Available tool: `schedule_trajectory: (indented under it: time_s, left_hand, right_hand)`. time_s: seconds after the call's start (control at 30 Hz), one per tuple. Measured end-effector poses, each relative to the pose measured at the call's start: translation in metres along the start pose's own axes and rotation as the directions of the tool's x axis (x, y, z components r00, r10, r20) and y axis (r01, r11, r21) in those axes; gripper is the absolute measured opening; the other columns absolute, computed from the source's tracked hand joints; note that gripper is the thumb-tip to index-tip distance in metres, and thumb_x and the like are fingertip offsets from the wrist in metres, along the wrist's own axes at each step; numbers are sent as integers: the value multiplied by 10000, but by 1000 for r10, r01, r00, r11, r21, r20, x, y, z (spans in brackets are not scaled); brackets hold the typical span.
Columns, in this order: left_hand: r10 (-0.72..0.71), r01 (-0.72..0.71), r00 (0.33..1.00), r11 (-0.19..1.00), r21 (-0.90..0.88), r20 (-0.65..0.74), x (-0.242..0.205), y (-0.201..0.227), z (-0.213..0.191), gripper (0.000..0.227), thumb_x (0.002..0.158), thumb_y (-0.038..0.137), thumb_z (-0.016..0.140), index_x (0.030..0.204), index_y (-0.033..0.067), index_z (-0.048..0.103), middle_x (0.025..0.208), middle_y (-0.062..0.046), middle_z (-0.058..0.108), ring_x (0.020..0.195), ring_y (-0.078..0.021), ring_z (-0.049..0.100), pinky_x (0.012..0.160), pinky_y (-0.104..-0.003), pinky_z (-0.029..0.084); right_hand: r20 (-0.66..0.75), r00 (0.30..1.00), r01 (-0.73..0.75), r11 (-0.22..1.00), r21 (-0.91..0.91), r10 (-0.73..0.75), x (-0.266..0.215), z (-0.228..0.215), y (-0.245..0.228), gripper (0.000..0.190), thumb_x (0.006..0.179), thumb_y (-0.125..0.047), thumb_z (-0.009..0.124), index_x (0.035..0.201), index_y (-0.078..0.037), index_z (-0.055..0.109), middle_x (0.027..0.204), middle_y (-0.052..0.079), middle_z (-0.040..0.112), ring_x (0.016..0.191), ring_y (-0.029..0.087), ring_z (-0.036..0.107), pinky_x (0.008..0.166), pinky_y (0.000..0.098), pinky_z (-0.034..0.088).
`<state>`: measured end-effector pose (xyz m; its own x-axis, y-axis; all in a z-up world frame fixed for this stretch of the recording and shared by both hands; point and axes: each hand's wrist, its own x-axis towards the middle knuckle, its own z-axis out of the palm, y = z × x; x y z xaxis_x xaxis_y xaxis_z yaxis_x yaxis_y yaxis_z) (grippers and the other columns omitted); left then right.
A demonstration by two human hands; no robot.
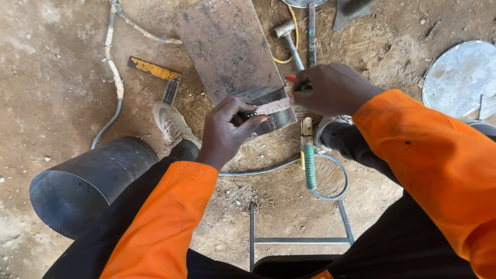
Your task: The person measures a curved metal piece with a tape measure and marks it with a red marker. They then use a try square to draw straight lines on the metal piece.
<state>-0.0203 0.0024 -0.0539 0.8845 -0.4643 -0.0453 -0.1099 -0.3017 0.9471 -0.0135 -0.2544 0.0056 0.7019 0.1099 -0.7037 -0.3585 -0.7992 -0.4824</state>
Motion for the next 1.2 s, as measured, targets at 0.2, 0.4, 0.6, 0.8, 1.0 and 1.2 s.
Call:
schedule_trajectory:
  time_s: [0.2,0.4,0.6,0.8,1.0,1.2]
  left_hand:
    - [-24,24,1000,999,-21,-2,1,-1,-3,216,861,138,884,987,46,735,995,-153,737,571,-165,673,449,-242,540]
    - [-42,39,999,997,-68,-30,0,-6,0,237,840,146,895,999,60,742,1008,-139,744,604,-152,675,479,-241,542]
    - [-39,34,998,992,-118,-39,3,0,0,254,833,123,891,1005,26,731,1004,-176,736,602,-174,686,493,-258,578]
    - [-5,1,999,996,-91,-41,3,-7,4,234,837,158,889,998,73,743,1027,-134,737,608,-183,695,476,-260,546]
    - [50,-50,999,998,39,-12,5,3,1,273,835,268,864,951,98,685,981,-54,704,927,-198,676,816,-309,511]
    - [15,-15,1000,1000,11,16,4,7,1,276,848,276,852,984,112,676,976,-45,705,893,-178,671,765,-304,542]
  right_hand:
    - [-30,999,23,1000,-10,-24,2,-1,-5,376,975,-243,648,1274,-19,694,1081,289,717,709,409,746,744,483,613]
    - [-87,996,25,998,-55,-29,8,4,-2,379,962,-314,686,1234,-54,733,1047,266,723,801,445,731,795,512,597]
    - [-111,994,-25,987,-157,8,10,4,5,378,900,-435,682,1189,-212,778,1042,216,748,916,478,726,811,587,578]
    - [-126,990,-83,982,-168,62,8,5,2,368,860,-391,675,1154,-204,797,979,208,771,948,499,713,860,589,555]
    - [-71,979,-203,930,-306,190,2,-5,-19,344,878,-427,617,1091,-215,786,938,186,772,851,446,705,711,518,520]
    - [-79,982,-189,918,-348,173,1,-6,-20,349,857,-379,594,1082,-192,784,903,209,770,827,471,698,725,514,517]
